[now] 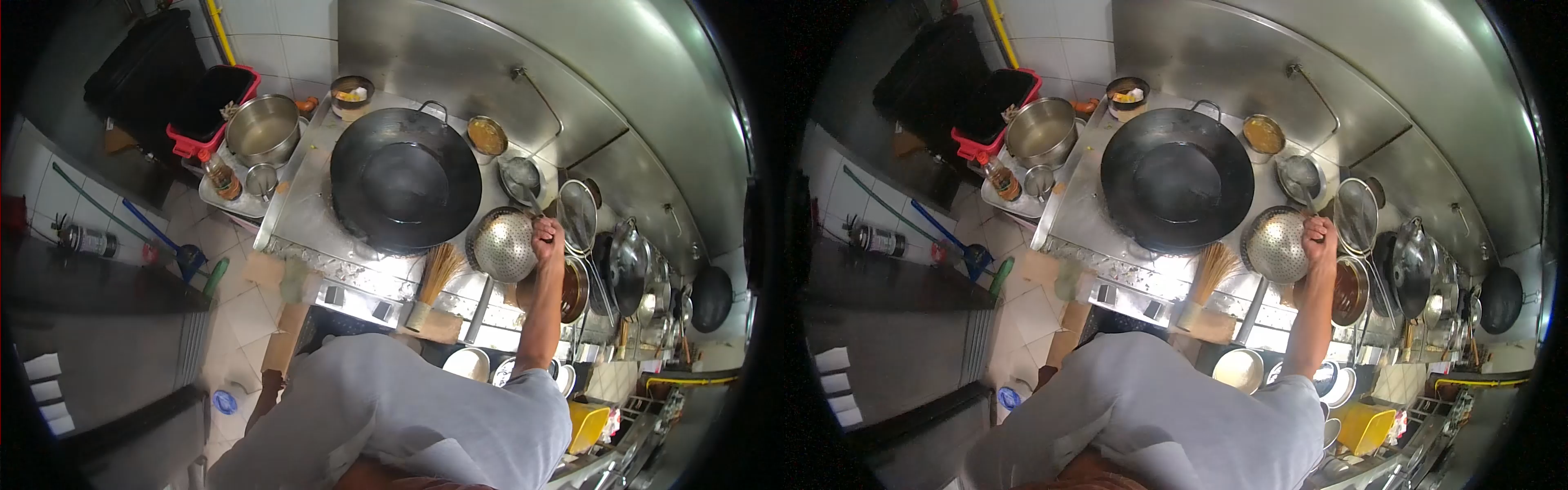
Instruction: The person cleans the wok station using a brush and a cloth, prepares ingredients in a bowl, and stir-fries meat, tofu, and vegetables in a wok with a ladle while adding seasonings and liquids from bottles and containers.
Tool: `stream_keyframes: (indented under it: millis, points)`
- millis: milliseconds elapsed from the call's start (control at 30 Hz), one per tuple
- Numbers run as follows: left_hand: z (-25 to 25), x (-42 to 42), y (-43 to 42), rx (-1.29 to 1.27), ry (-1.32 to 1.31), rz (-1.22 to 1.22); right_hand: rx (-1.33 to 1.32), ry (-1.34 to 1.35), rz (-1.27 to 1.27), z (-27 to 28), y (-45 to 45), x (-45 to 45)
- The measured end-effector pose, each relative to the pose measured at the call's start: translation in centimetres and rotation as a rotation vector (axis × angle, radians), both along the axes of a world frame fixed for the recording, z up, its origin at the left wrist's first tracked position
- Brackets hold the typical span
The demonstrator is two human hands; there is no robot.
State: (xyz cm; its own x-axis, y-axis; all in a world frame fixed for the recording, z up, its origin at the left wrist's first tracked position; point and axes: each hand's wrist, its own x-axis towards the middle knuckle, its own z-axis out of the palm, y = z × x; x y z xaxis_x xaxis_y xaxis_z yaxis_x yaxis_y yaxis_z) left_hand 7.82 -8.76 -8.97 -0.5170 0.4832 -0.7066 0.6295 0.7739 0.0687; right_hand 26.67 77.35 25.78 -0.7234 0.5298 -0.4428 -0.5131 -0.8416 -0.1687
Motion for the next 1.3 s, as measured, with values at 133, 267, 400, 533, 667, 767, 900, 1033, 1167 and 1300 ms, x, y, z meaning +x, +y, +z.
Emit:
stream_keyframes:
  millis: [133,267,400,533,667,767,900,1033,1167,1300]
  points:
    - [0.2,1.6,1.0,0.012,0.104,-0.005,0.122,-0.147,-0.011,5.1,-2.0,-2.2]
    - [0.0,1.4,1.5,0.11,0.155,-0.065,0.14,-0.103,0.106,7.5,-1.5,-5.4]
    - [-0.4,-0.8,2.2,0.188,0.093,0.143,0.146,-0.053,0.168,8.8,-1.5,-10.4]
    - [-0.3,-2.7,2.0,0.513,-0.031,0.727,0.123,-0.023,0.328,8.3,0.4,-15.8]
    - [-1.2,-2.8,1.0,0.444,-0.02,0.657,0.175,-0.093,0.415,9.1,-0.1,-21.1]
    - [-1.5,-2.0,0.3,0.306,-0.071,0.501,0.157,-0.181,0.562,9.6,0.3,-24.6]
    - [-1.2,0.6,-0.6,0.014,0.15,0.072,0.204,-0.256,0.698,10.5,-0.5,-28.0]
    - [0.0,2.0,-1.1,0.052,0.133,0.043,0.237,-0.358,0.813,12.1,-1.9,-30.8]
    - [-0.1,2.1,-1.6,0.071,0.068,0.186,0.484,-0.614,0.897,13.2,-3.2,-33.2]
    - [-1.6,0.3,-2.2,0.059,0.047,0.07,0.856,-0.806,0.935,14.0,-5.1,-34.9]
